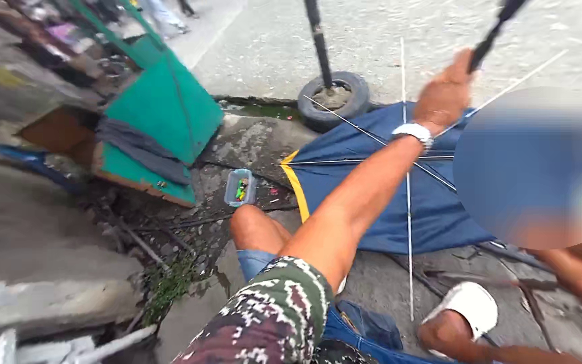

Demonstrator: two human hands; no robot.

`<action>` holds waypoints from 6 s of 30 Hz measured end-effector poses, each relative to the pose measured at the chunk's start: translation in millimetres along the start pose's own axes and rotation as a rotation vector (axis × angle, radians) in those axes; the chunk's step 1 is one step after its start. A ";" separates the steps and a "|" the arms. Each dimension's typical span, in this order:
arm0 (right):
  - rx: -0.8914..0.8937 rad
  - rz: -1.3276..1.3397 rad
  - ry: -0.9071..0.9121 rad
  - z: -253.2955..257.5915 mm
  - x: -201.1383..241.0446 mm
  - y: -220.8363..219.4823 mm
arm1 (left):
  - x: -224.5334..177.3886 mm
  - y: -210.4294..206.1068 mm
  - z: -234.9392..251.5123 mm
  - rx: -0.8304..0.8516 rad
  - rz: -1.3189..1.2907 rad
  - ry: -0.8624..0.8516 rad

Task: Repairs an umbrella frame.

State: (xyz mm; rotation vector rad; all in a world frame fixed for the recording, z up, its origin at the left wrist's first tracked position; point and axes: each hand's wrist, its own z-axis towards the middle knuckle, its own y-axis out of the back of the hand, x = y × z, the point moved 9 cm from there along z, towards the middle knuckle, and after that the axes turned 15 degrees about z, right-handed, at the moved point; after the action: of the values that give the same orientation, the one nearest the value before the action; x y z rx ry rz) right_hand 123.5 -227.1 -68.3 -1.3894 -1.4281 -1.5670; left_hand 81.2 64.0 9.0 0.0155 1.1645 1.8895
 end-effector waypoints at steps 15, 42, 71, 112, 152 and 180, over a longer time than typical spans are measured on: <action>-0.186 -0.079 -0.340 -55.3 -173.5 7.8 | 26.1 -18.3 70.7 0.008 0.120 0.123; -0.328 -0.020 -0.279 -19.2 -157.4 -12.7 | 81.3 -22.2 -40.2 0.288 0.075 0.130; 0.020 -0.297 0.309 172.6 -36.1 -19.5 | 127.7 -92.3 -107.6 0.741 -0.812 0.016; 0.169 -0.557 0.216 230.6 -1.0 -66.2 | 130.5 -91.9 -124.5 0.721 -1.261 0.016; -0.009 -0.584 0.505 235.7 10.1 -63.4 | 149.1 -90.5 -121.3 0.605 -1.213 0.015; -0.435 0.711 0.367 215.8 -41.9 -85.2 | 141.3 -77.5 -122.6 0.390 -1.083 0.096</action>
State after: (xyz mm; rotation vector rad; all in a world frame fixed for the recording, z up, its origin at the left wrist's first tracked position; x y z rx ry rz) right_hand 120.9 -10.7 -162.0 -1.5104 -0.3120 -1.5604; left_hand -4.5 86.0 -173.1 -0.4125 1.2226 0.7122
